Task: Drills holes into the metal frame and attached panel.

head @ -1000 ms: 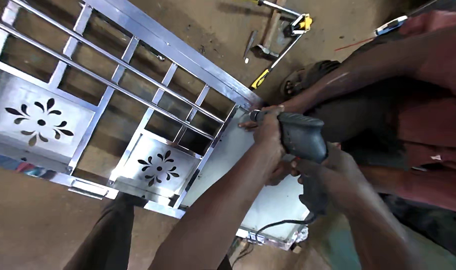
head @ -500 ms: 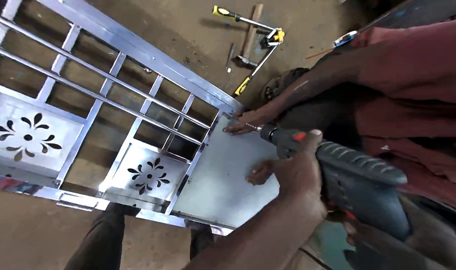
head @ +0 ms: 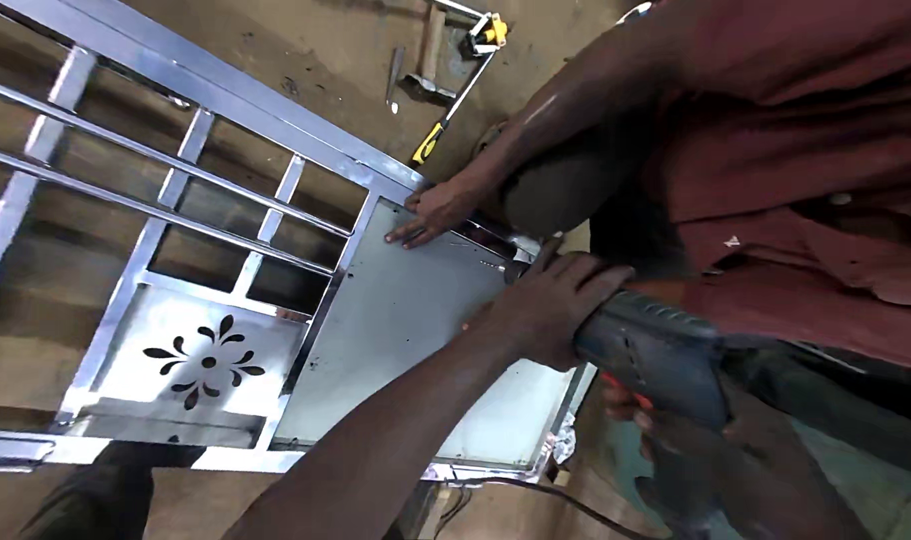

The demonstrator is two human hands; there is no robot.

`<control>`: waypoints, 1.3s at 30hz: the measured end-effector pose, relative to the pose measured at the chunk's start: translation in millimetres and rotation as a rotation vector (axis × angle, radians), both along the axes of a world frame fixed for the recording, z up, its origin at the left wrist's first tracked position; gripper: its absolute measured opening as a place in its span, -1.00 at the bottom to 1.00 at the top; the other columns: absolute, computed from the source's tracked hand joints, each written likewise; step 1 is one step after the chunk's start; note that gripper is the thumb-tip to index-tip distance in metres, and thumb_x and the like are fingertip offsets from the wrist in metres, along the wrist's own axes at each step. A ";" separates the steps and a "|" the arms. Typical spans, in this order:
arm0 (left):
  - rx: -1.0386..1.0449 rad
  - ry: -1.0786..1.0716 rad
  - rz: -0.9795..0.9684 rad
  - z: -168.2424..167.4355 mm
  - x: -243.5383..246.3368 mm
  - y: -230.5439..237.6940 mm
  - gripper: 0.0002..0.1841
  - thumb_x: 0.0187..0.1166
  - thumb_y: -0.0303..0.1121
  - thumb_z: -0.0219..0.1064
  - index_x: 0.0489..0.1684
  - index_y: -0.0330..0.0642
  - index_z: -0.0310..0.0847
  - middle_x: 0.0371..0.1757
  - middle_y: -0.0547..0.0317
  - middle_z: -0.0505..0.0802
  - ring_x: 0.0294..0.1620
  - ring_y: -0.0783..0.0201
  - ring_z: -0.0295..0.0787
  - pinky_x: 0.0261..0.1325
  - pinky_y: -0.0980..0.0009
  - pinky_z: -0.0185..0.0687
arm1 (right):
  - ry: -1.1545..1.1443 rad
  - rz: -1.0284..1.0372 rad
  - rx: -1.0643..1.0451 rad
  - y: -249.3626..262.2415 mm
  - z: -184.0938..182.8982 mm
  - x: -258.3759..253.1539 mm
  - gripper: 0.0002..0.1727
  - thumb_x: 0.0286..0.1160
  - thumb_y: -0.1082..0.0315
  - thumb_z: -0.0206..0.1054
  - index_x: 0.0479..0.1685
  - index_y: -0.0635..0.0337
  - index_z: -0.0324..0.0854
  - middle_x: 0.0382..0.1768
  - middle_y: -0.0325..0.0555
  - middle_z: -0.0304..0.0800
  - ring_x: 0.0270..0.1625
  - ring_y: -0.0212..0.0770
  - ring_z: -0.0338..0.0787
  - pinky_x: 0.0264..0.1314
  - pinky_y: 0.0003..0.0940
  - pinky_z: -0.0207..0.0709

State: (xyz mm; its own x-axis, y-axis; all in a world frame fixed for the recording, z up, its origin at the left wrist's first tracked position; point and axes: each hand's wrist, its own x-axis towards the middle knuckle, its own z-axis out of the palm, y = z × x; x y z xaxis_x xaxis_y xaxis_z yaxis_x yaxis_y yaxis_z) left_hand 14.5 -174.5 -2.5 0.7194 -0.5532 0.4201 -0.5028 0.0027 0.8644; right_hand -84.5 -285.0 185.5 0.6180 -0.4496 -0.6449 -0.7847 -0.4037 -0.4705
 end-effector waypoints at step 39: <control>0.050 0.144 -0.101 -54.7 26.6 -45.9 0.03 -0.38 -0.10 0.87 0.36 -0.29 0.59 0.27 -0.12 0.78 0.33 -0.10 0.71 0.34 -0.14 0.60 | 0.094 -0.062 -0.018 -41.5 -72.4 45.2 -0.41 0.09 0.38 0.39 0.28 0.23 0.47 -0.18 0.12 0.90 -0.26 0.05 0.94 -0.38 -0.19 0.83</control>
